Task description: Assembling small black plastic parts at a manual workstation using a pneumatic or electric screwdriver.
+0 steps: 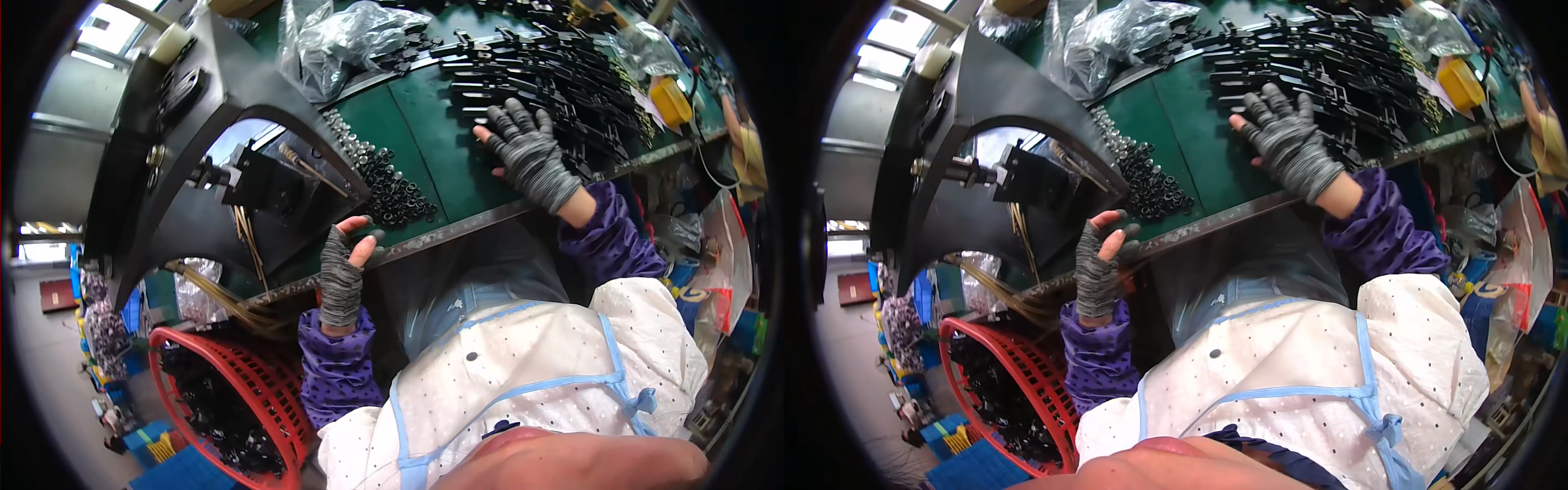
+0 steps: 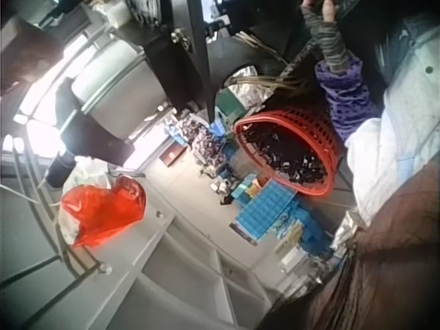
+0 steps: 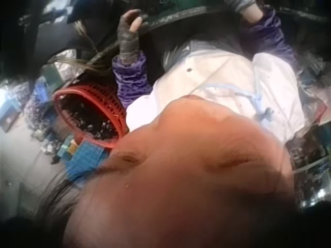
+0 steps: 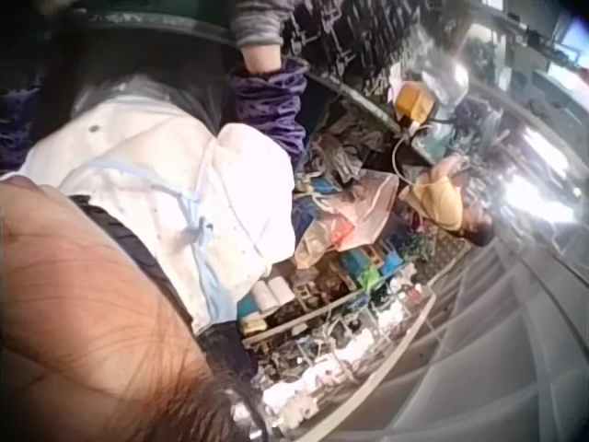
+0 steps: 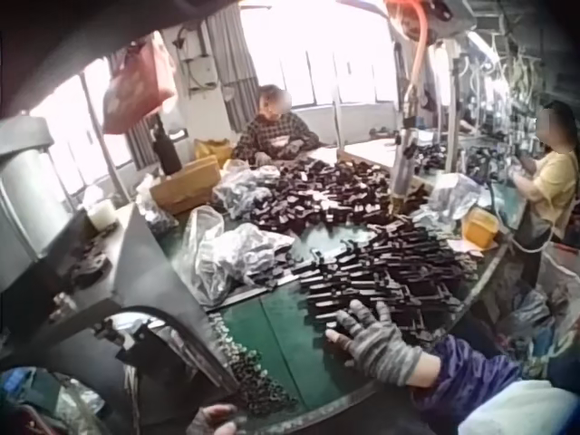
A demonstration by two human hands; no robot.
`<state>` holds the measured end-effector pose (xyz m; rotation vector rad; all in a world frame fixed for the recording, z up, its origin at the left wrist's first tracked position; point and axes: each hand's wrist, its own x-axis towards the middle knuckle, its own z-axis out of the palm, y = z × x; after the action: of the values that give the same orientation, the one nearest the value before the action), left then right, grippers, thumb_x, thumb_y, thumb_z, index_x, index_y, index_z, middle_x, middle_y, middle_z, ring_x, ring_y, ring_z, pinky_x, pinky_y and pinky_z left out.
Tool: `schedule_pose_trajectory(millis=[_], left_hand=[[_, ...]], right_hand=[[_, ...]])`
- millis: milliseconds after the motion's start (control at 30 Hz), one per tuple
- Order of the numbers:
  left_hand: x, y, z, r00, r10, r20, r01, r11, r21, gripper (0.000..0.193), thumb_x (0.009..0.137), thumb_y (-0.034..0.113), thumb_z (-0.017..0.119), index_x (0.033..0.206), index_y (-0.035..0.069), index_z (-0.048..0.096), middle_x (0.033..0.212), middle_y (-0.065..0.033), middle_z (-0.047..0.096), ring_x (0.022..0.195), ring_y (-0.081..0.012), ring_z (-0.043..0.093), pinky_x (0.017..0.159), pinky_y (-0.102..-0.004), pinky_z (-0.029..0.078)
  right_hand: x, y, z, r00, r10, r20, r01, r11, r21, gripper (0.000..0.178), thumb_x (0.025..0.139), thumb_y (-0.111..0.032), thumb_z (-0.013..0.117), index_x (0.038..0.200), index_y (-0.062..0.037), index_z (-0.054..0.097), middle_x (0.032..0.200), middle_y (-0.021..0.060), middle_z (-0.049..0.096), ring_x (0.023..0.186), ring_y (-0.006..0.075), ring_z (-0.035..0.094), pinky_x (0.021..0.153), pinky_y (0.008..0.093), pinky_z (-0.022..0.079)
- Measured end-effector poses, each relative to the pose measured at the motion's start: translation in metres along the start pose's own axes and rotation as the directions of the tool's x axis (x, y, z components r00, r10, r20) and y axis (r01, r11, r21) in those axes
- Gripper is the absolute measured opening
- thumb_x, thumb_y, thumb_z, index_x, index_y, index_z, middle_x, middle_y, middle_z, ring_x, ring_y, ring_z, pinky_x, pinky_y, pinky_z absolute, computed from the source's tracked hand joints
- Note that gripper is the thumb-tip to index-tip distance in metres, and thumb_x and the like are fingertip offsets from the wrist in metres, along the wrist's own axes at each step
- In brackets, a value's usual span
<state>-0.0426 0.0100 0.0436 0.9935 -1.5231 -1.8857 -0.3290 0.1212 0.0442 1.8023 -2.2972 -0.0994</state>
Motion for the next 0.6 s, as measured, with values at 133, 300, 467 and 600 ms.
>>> schedule_pose_trajectory(millis=[133, 300, 467, 600], left_hand=[[-0.021, 0.012, -0.025, 0.993, -0.005, -0.116, 0.008, 1.000, 0.025, 0.030, 0.079, 0.008, 0.057, 0.108, 0.004, 0.048, 0.094, -0.0055, 0.056, 0.081, -0.0112, 0.055, 0.070, -0.0227, 0.044], [-0.052, 0.036, -0.055, 0.976, -0.016, -0.215, 0.026, 0.999, 0.045, 0.028, 0.081, 0.008, 0.053, 0.108, 0.002, 0.048, 0.101, -0.0082, 0.053, 0.089, -0.0166, 0.056, 0.076, -0.0263, 0.046], [-0.081, 0.052, -0.115, 0.869, 0.260, -0.420, -0.154, 0.950, 0.270, 0.024, 0.081, 0.011, 0.057, 0.102, 0.001, 0.053, 0.092, -0.0030, 0.055, 0.084, -0.0099, 0.052, 0.073, -0.0226, 0.044], [-0.146, 0.055, -0.218, 0.659, 0.344, -0.668, -0.148, 0.931, 0.333, 0.025, 0.079, 0.021, 0.061, 0.097, 0.004, 0.056, 0.084, -0.0027, 0.057, 0.073, -0.0115, 0.054, 0.066, -0.0238, 0.045]], right_hand=[[0.006, 0.023, 0.003, 0.989, -0.137, -0.052, 0.136, 0.991, -0.014, 0.066, 0.065, -0.037, 0.065, 0.126, -0.0243, 0.041, 0.133, 0.0069, 0.036, 0.126, 0.0276, 0.028, 0.099, 0.0495, 0.020], [0.019, -0.012, -0.006, 0.967, -0.161, -0.197, 0.186, 0.976, 0.115, 0.058, 0.067, -0.034, 0.065, 0.120, -0.0187, 0.047, 0.130, 0.0071, 0.039, 0.122, 0.0274, 0.032, 0.099, 0.0479, 0.022], [0.066, -0.086, 0.012, 0.895, -0.296, -0.334, 0.375, 0.904, 0.204, 0.038, 0.073, -0.024, 0.056, 0.109, -0.0130, 0.052, 0.112, 0.0095, 0.052, 0.104, 0.0273, 0.049, 0.087, 0.0370, 0.038], [0.116, -0.104, 0.076, 0.884, -0.194, -0.426, 0.374, 0.840, 0.392, 0.009, 0.074, -0.015, 0.053, 0.081, -0.0096, 0.055, 0.077, 0.0097, 0.055, 0.070, 0.0253, 0.054, 0.059, 0.0370, 0.043]])
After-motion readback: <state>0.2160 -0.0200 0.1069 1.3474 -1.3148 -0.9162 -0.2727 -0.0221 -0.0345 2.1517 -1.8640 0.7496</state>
